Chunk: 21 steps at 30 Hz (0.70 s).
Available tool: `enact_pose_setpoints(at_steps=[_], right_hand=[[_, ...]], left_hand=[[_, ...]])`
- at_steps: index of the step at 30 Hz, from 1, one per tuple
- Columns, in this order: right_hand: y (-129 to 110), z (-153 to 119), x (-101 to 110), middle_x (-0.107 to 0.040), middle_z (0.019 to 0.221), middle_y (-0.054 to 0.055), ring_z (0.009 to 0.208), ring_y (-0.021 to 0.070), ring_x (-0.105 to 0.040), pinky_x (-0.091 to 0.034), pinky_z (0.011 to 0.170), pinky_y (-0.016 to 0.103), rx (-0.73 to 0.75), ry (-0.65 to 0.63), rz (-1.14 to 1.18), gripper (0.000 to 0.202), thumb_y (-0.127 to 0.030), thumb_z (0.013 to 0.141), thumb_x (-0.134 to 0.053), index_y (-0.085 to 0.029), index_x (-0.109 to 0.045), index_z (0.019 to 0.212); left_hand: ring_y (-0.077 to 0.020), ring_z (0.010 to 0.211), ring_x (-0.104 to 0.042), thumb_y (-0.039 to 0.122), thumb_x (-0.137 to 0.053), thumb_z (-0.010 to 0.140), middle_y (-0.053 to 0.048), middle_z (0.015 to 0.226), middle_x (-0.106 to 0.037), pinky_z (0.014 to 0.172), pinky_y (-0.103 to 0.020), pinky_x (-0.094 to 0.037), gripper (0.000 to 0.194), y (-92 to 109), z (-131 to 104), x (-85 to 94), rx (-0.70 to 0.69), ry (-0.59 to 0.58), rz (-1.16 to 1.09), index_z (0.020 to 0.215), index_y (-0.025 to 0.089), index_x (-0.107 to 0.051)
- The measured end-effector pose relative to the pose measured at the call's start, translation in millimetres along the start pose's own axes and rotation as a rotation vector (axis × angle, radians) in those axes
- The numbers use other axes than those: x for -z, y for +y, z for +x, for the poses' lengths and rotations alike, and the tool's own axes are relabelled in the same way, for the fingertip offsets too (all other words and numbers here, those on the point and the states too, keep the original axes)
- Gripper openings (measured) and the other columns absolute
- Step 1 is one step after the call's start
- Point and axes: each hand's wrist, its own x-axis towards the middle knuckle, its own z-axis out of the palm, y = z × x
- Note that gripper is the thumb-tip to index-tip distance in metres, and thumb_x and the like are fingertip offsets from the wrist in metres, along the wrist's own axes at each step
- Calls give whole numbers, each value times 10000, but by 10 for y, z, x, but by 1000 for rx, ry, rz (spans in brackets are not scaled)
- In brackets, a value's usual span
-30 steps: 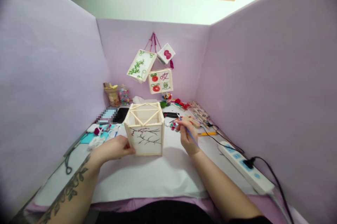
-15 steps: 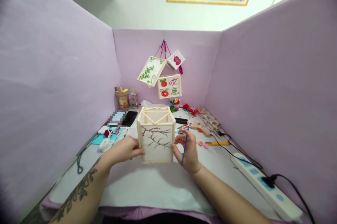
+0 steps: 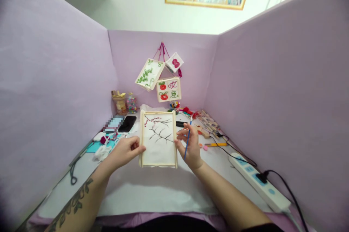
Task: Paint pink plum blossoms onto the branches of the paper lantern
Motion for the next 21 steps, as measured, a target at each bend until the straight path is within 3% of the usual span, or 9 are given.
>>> enact_pose_setpoints(at_steps=[3,6,9,14,21], right_hand=[[-131,116,121,-650,1100,63,870,174,-679,-607,711,327,7,81,-49,396,-305,906,-674,-296,-559,1284],[-366,259,214,-704,879,36,760,164,-683,-571,670,310,1,203,-76,151,-308,957,-610,-234,-690,1062],[-601,371,183,-717,823,40,723,180,-688,-554,630,325,54,224,61,245,-396,980,-573,-228,-725,1072],[-743,415,-95,-764,1064,126,856,248,-742,-612,656,405,11,19,243,528,-612,968,-480,-228,-676,1272],[-663,330,-323,-766,855,34,702,164,-731,-602,585,279,-80,84,181,122,-303,895,-718,-231,-734,993]], left_hand=[[-148,568,-432,524,-553,795,40,575,-468,562,-264,-298,370,18,11,-15,18,27,-26,618,228,-419],[-140,555,-412,538,-556,790,44,561,-447,552,-261,-285,394,32,19,-61,15,48,-50,598,227,-411],[-130,536,-396,531,-567,789,48,542,-436,540,-258,-279,403,50,4,-120,-2,73,-75,579,225,-412],[-118,506,-387,495,-576,780,52,513,-432,520,-254,-281,391,105,-63,-139,2,130,-109,553,228,-402],[-103,479,-365,473,-577,744,58,481,-411,496,-242,-275,385,171,-109,-58,-15,169,-106,523,231,-376]])
